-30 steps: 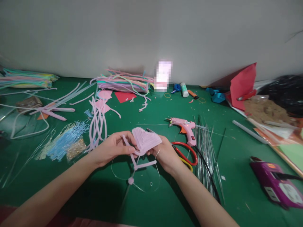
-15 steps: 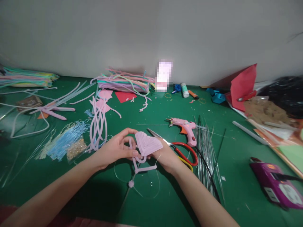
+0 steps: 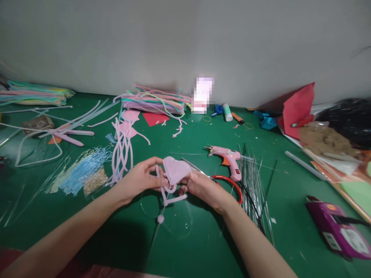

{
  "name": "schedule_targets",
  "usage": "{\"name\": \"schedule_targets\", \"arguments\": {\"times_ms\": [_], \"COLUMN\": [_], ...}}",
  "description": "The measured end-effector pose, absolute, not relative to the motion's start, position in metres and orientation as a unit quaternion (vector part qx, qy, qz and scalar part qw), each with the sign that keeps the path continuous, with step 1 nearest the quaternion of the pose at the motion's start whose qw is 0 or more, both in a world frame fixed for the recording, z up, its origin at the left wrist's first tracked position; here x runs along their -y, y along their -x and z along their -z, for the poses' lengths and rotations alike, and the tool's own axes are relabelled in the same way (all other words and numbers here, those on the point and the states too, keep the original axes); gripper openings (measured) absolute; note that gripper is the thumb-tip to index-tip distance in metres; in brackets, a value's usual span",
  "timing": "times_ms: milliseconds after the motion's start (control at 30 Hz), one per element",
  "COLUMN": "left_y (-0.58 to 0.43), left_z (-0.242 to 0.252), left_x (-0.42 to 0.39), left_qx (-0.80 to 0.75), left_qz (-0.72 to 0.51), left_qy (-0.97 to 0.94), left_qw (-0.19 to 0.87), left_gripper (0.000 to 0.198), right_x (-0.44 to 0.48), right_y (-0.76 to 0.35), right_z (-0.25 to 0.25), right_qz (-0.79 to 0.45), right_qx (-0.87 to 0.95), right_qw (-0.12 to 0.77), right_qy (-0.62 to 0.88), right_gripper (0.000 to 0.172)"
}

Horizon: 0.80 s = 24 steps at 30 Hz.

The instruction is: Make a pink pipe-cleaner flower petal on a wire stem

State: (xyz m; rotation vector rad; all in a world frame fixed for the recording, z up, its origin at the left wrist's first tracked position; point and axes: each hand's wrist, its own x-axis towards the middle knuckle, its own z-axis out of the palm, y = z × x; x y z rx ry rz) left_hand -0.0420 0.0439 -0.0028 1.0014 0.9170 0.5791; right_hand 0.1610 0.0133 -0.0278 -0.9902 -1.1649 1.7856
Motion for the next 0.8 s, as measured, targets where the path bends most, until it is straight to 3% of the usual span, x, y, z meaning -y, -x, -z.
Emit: {"name": "schedule_targets", "arguments": {"times_ms": [67, 233, 500, 800], "left_y": [0.042, 0.042, 0.043, 0.047], "left_z": [0.002, 0.001, 0.002, 0.002], "left_x": [-0.044, -0.044, -0.042, -0.042], "left_qx": [-0.426, -0.421, -0.446, -0.486], "left_qz": [-0.268, -0.264, -0.325, -0.396], "left_qy": [-0.462, -0.486, -0.579, -0.637], "left_qw": [0.73, 0.719, 0.601, 0.449], "left_gripper": [0.042, 0.044, 0.06, 0.015], "right_x": [-0.012, -0.011, -0.012, -0.011], "right_y": [-0.162, -0.152, -0.148, -0.147], "right_z": [0.026, 0.02, 0.029, 0.025], "right_qz": [-0.702, -0.655, -0.634, -0.641], "right_qx": [0.487, 0.46, 0.406, 0.417], "right_qw": [0.377, 0.388, 0.423, 0.407], "right_qy": [0.359, 0.456, 0.505, 0.499], "right_gripper": [0.057, 0.033, 0.027, 0.028]}}
